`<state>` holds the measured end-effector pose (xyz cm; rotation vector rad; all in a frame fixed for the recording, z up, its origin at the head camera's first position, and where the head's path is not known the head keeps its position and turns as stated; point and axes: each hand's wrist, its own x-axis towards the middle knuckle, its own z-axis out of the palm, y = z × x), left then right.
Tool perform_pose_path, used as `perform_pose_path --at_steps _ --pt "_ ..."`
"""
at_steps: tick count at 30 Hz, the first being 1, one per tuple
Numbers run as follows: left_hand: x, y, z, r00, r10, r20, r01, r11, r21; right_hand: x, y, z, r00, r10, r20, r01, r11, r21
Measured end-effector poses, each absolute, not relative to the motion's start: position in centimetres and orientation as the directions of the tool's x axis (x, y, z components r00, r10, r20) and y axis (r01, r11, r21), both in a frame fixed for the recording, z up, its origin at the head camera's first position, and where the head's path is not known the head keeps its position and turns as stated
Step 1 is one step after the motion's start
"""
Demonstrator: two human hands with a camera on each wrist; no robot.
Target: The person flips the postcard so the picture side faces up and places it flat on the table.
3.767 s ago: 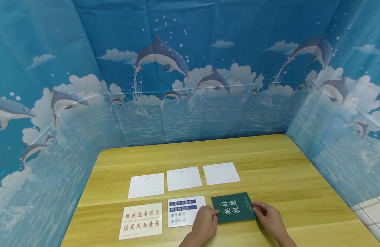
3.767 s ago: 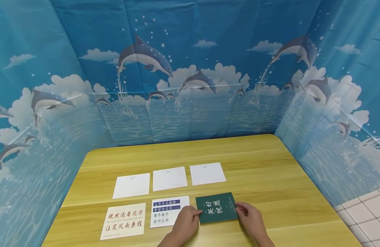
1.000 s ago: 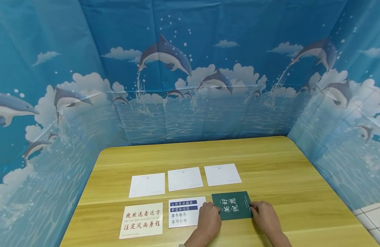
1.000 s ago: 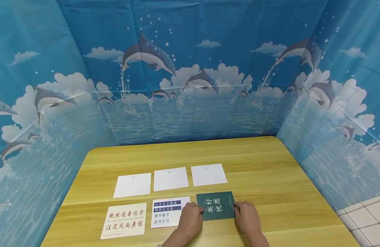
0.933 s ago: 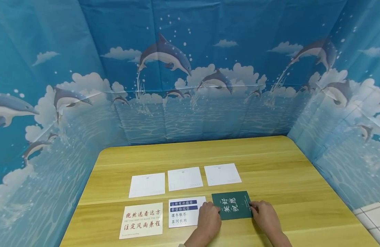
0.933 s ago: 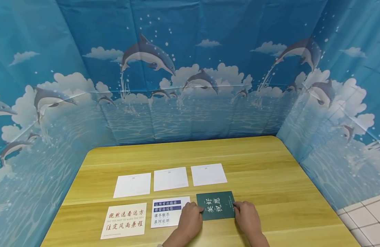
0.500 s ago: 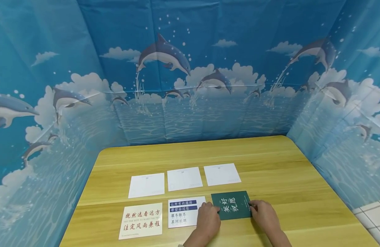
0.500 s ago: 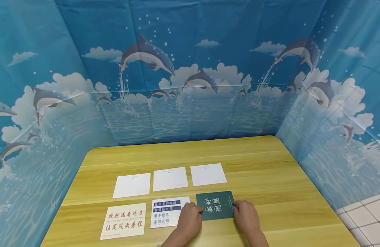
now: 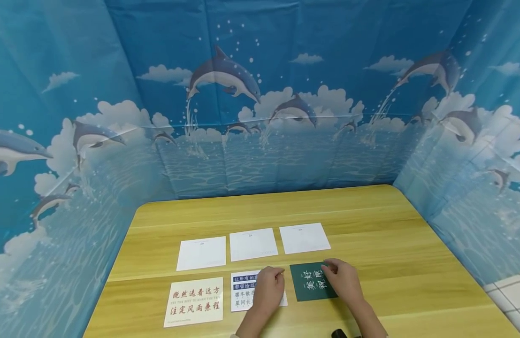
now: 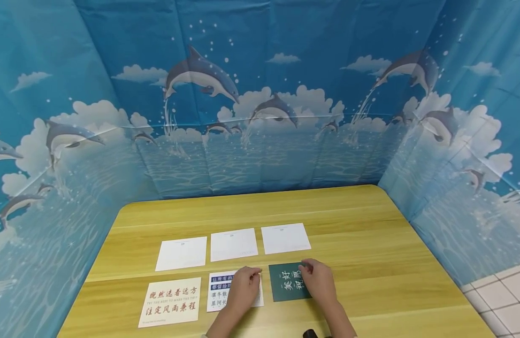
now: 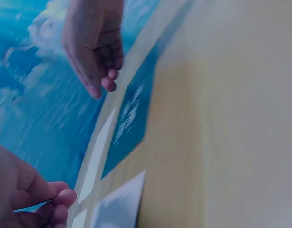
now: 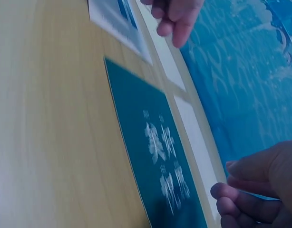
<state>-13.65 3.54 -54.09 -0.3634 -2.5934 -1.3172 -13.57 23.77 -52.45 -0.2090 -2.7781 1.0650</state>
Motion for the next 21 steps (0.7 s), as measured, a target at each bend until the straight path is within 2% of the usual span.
perform_pose_path --at_steps 9,14,21 --pt "-14.7 -0.5 -53.9 -0.962 -0.023 0.272 0.221 0.52 0.825 -15.0 18.5 -52.7 -0.973 0.174 0.151 -0.004 0.641 -0.768" --pt "-14.8 -3.2 -53.9 -0.955 -0.116 0.273 0.172 0.535 0.827 -16.1 15.9 -52.6 -0.974 0.128 0.186 -0.072 0.606 -0.792" --pt "-14.9 -6.6 -54.0 -0.936 -0.232 0.267 0.127 0.483 0.866 -17.5 13.3 -51.9 -0.969 0.067 0.238 -0.16 0.566 -0.809"
